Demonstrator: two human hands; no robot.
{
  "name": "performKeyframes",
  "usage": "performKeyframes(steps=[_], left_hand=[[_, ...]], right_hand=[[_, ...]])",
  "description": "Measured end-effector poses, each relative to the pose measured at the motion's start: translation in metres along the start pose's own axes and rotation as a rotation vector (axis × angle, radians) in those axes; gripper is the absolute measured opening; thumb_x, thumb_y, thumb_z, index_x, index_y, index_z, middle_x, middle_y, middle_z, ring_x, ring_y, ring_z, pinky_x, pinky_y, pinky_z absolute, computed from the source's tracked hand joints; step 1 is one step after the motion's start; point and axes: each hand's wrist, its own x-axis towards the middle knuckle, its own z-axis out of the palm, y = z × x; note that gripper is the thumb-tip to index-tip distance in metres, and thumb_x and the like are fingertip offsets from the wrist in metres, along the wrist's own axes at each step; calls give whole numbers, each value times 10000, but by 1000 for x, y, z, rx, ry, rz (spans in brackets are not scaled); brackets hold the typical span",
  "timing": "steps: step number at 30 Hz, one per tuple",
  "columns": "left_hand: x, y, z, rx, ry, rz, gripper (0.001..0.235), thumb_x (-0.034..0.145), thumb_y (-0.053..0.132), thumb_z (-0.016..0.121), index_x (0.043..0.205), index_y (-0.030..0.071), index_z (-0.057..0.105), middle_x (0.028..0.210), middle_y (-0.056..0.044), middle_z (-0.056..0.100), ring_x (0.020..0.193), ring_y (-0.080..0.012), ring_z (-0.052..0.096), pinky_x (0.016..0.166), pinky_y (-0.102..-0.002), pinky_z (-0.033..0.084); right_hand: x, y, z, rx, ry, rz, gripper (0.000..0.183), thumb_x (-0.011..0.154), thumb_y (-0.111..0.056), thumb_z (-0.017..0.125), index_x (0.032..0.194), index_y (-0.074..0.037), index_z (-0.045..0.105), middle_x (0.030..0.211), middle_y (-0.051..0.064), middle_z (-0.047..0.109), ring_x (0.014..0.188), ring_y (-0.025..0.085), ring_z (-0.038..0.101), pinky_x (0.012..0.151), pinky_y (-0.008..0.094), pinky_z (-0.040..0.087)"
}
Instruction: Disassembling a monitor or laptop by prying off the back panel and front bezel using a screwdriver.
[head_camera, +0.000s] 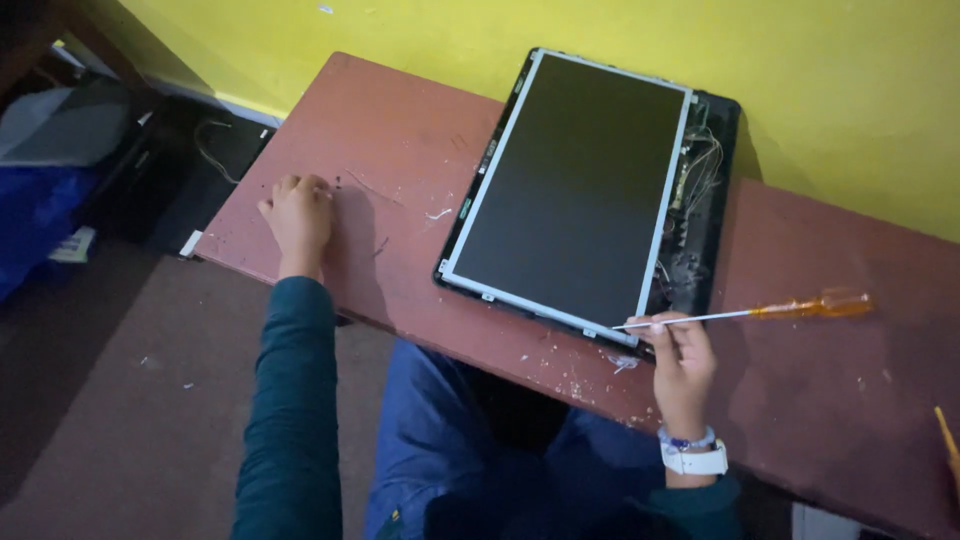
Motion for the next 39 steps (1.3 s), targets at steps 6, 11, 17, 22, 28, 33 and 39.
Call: performKeyframes(steps=[6, 11, 17, 22, 28, 33, 39], left_hand=[[-4, 12, -10, 122, -99, 65, 167, 997, 350, 564, 1049, 280, 707, 1087, -2, 602, 1114, -220, 517, 955, -499, 401], [-2, 12, -17, 66, -159, 25, 206, 1036, 332, 504, 1127, 308, 687, 1132, -20, 591, 1148, -244, 505, 987, -542, 367], [-24, 9, -41, -171, -135, 21, 336, 891, 148, 631, 1206, 266, 641, 1104, -50, 610, 1067, -266, 568, 983, -554, 396], [-81, 96, -69, -933, -168, 105, 228, 892, 48, 578, 1106, -1, 641, 1006, -270, 644, 1036, -483, 589, 945, -555, 417], [-110, 122, -54, -794, -202, 165, 183, 967, 255, 607, 991, 80, 657, 933, -157, 663, 982, -363, 621, 1000, -479, 375], [-110, 120, -60, -885, -193, 130, 152, 979, 248, 609, 954, 109, 665, 861, -122, 651, 922, -351, 622, 914, -452, 428], [-102, 117, -64, -1014, -231, 49, 137, 979, 186, 594, 982, 124, 716, 833, -110, 683, 887, -340, 651, 835, -422, 477]], right_hand=[[-3, 2, 3, 17, 25, 14, 72, 998, -2, 515, 1017, 62, 541, 932, 278, 693, 871, 349, 709, 816, 453, 576], [0, 2, 3, 4, 10, -5, 49, 993, 7, 514, 1001, 48, 539, 934, 275, 699, 851, 345, 715, 817, 446, 575], [15, -24, 42, -45, 36, 46, 77, 970, 12, 544, 997, 77, 574, 931, 285, 698, 860, 364, 710, 807, 463, 588], [36, -23, 118, -118, -229, -133, 102, 949, -52, 569, 943, -15, 664, 863, 172, 745, 788, 284, 748, 710, 381, 582], [47, -2, 163, -114, -430, -198, 79, 925, -85, 614, 900, -17, 646, 801, 129, 743, 722, 256, 743, 585, 335, 582], [49, -5, 157, -53, -473, -102, 70, 928, -87, 584, 941, -39, 633, 769, 111, 737, 708, 206, 740, 615, 306, 585], [47, -7, 155, -88, -465, -137, 72, 901, -46, 597, 908, -69, 665, 735, 87, 739, 690, 178, 734, 605, 280, 571]])
